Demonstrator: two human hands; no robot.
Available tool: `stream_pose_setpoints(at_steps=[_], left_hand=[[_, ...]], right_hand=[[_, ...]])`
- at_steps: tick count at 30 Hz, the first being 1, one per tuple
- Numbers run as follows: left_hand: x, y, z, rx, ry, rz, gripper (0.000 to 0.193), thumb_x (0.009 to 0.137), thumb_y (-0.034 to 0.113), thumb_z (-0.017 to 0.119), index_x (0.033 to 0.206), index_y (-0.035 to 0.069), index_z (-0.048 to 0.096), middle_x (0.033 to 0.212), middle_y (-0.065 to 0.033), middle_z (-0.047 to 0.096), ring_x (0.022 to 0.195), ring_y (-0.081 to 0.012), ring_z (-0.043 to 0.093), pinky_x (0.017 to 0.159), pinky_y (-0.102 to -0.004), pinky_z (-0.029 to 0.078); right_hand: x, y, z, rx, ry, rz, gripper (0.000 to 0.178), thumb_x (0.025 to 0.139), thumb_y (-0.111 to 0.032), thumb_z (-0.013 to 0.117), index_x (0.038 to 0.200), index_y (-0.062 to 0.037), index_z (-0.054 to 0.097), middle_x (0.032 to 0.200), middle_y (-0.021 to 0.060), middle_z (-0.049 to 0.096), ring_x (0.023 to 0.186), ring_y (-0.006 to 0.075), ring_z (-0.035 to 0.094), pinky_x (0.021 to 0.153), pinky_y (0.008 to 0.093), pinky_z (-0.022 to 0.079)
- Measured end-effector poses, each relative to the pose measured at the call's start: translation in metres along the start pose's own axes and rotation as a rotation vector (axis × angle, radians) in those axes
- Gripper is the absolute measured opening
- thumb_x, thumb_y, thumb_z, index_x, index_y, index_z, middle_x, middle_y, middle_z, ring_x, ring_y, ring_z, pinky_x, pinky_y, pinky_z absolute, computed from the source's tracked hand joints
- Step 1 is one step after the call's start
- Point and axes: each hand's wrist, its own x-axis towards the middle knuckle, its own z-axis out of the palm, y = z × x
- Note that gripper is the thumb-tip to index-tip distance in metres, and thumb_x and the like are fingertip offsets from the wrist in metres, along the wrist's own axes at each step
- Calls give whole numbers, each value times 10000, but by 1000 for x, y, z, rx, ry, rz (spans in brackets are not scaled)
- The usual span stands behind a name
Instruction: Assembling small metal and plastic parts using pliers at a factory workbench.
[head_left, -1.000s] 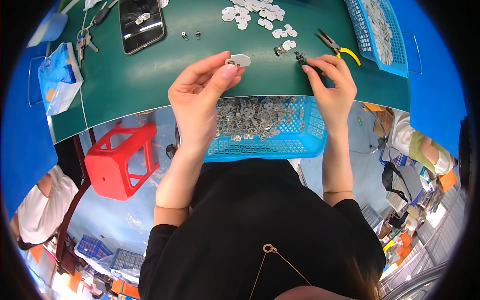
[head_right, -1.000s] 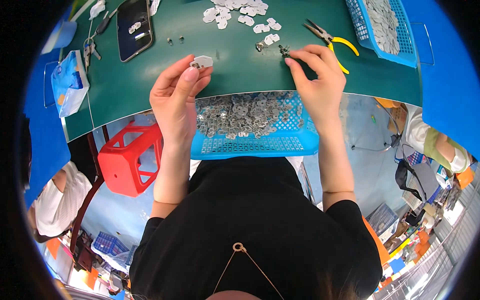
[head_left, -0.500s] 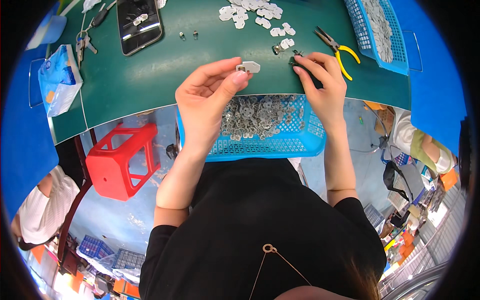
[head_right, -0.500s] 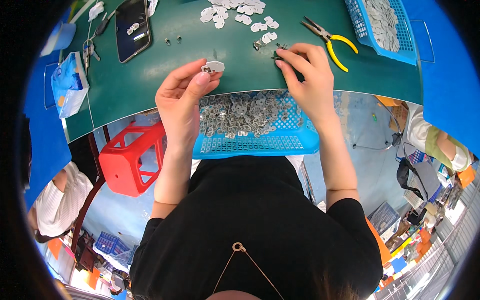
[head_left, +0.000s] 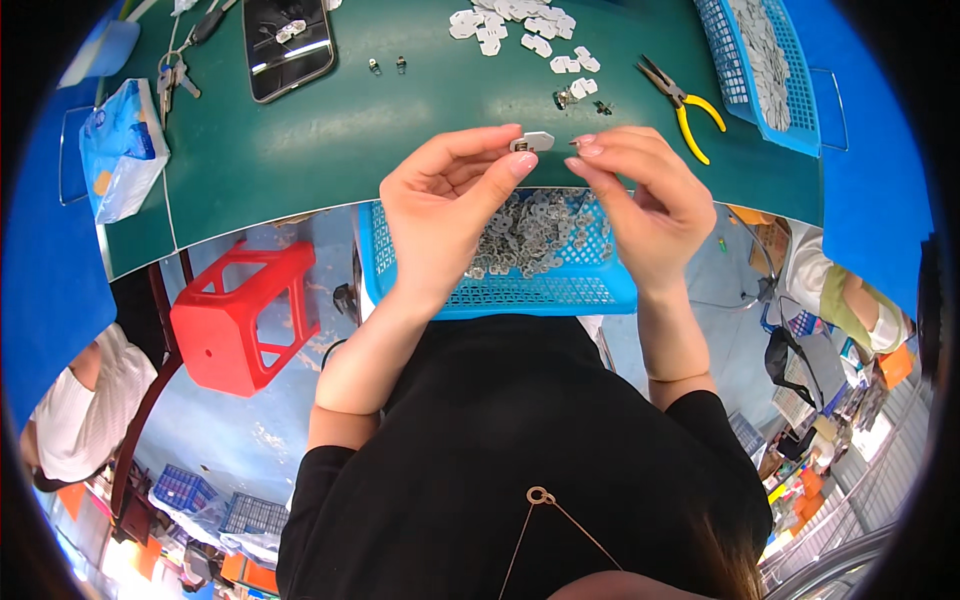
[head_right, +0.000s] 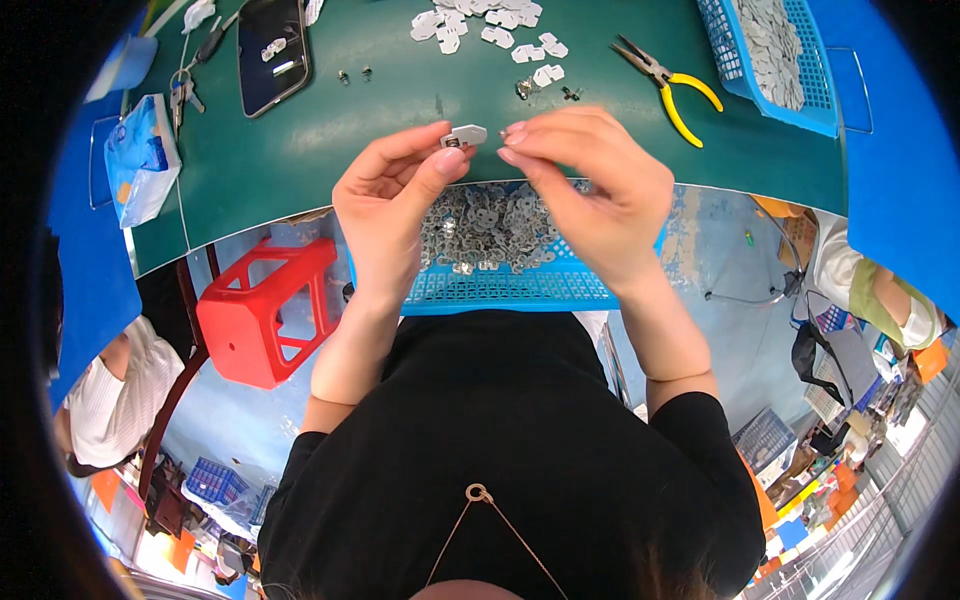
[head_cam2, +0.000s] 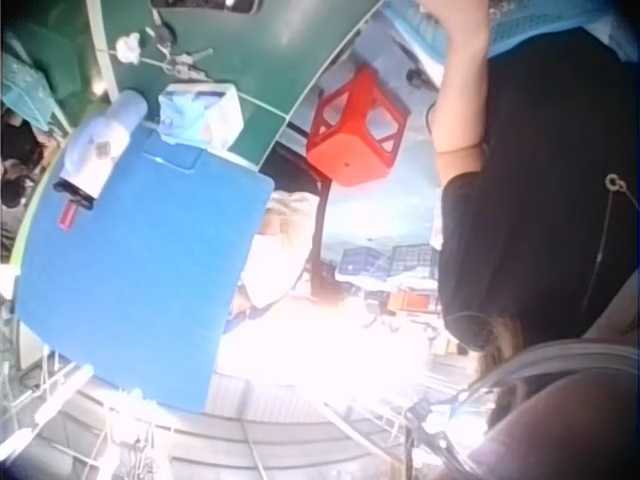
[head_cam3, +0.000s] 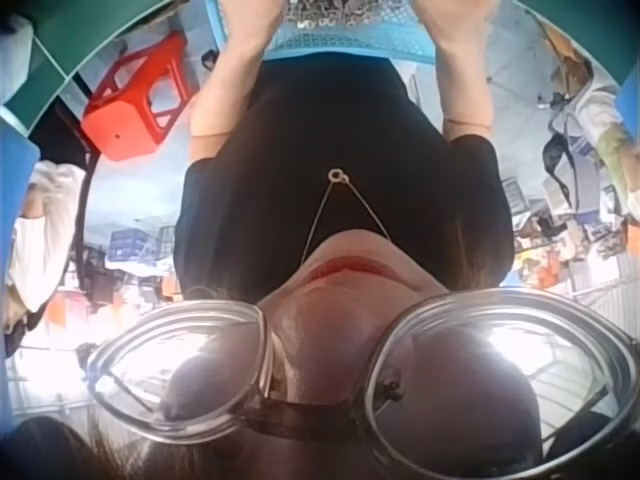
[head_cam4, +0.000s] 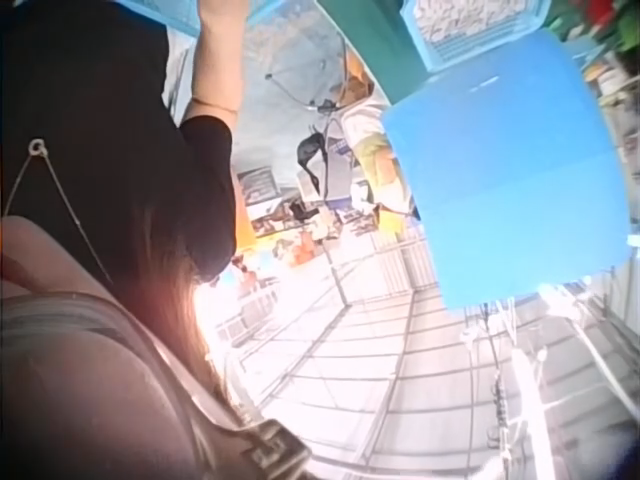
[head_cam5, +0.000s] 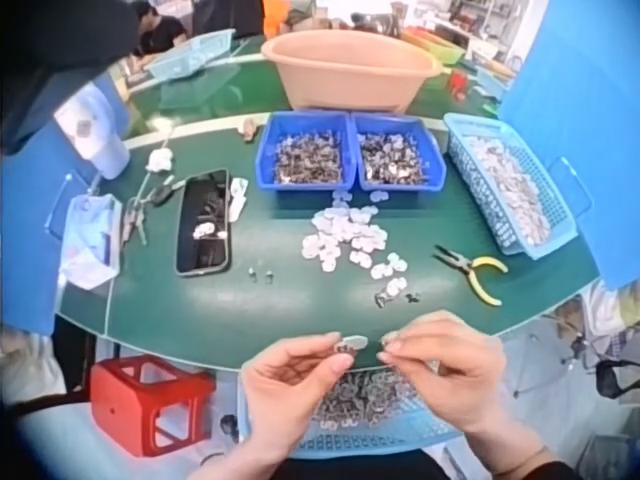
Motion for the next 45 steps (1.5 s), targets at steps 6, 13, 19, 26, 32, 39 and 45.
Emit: stream_pose_setpoints(at_steps=[6,13,19,26,32,39,45], left_hand=[[-5,3,5,-12,13,38,224,788,-35,689,1006,-40,634,946,-117,671,875,-147,651,805,-249,528],[-7,0,4,-21,26,91,197,788,-42,687,977,-45,631,942,-128,670,872,-155,653,807,-256,532],[-7,0,3,-23,32,86,193,790,-46,683,974,-47,624,940,-131,668,871,-160,653,811,-257,531],[-9,1,5,-31,23,89,190,789,-67,671,971,-46,622,945,-131,664,871,-153,649,808,-260,537],[-8,-4,6,-74,30,155,164,782,-78,673,933,-40,620,928,-117,658,849,-136,643,773,-244,538],[-7,-6,8,-197,32,188,120,789,-87,658,881,-29,606,915,-122,650,816,-127,635,732,-229,536],[-6,-3,5,-168,70,214,122,780,-85,664,854,-20,593,903,-122,650,802,-119,631,684,-213,521]], right_hand=[[4,-6,10,-196,-28,-166,284,649,108,714,909,-5,696,861,90,648,778,216,608,647,270,498],[3,-7,16,-294,25,-213,276,651,102,708,895,-26,706,844,75,639,758,209,600,640,274,489],[3,-5,19,-305,10,-259,280,651,113,688,895,-25,703,856,71,639,762,210,603,647,276,492],[3,-5,18,-244,22,-264,283,651,124,680,898,-13,694,860,75,642,771,220,612,651,280,495],[2,-14,21,-318,33,-250,301,655,128,688,923,-7,689,855,86,654,758,223,616,645,284,498],[-6,-14,27,-316,110,-338,377,672,148,697,1029,42,640,918,130,678,785,224,635,656,275,518],[-2,-5,7,-441,111,-223,404,738,35,709,1129,36,602,1011,143,664,894,264,620,795,331,496]])
